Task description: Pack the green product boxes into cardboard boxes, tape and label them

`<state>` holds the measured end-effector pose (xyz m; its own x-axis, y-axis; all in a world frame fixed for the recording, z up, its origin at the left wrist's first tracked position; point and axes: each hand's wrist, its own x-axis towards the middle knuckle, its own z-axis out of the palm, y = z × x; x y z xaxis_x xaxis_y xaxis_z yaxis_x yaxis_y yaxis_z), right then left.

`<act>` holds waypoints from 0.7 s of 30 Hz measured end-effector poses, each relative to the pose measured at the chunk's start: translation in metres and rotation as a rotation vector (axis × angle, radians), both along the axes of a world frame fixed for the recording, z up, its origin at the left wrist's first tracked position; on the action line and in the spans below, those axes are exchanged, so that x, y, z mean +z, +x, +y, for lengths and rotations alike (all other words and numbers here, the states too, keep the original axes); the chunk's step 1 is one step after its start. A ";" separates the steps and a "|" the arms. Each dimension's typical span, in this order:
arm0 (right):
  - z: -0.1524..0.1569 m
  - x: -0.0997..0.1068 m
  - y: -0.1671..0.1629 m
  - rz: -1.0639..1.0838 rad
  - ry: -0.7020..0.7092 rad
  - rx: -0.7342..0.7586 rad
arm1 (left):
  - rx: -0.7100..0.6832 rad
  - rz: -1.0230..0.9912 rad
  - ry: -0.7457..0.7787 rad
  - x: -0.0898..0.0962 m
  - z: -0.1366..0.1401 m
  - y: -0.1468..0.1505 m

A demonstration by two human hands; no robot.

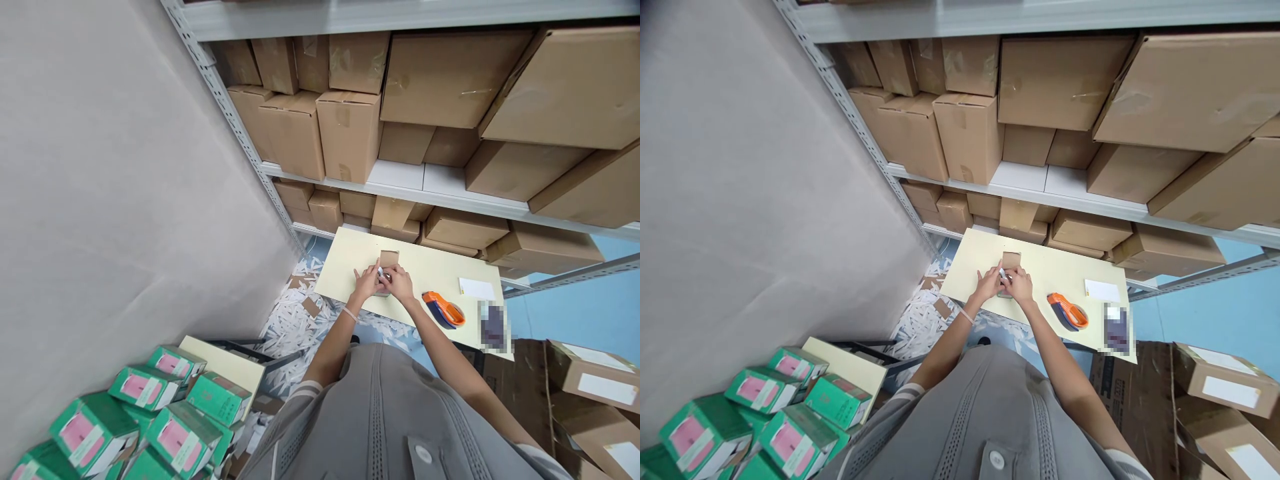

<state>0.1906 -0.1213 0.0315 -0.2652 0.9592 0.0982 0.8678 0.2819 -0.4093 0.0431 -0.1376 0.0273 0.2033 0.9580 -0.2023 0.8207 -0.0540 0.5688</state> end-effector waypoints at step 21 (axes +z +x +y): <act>0.017 0.007 -0.028 0.080 -0.247 -0.434 | 0.005 0.048 -0.056 0.014 -0.010 0.003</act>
<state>0.1627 -0.1047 0.0390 0.1620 0.9765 -0.1421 0.8465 -0.2116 -0.4886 0.0461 -0.1477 0.0411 0.1870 0.9460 -0.2648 0.8475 -0.0190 0.5305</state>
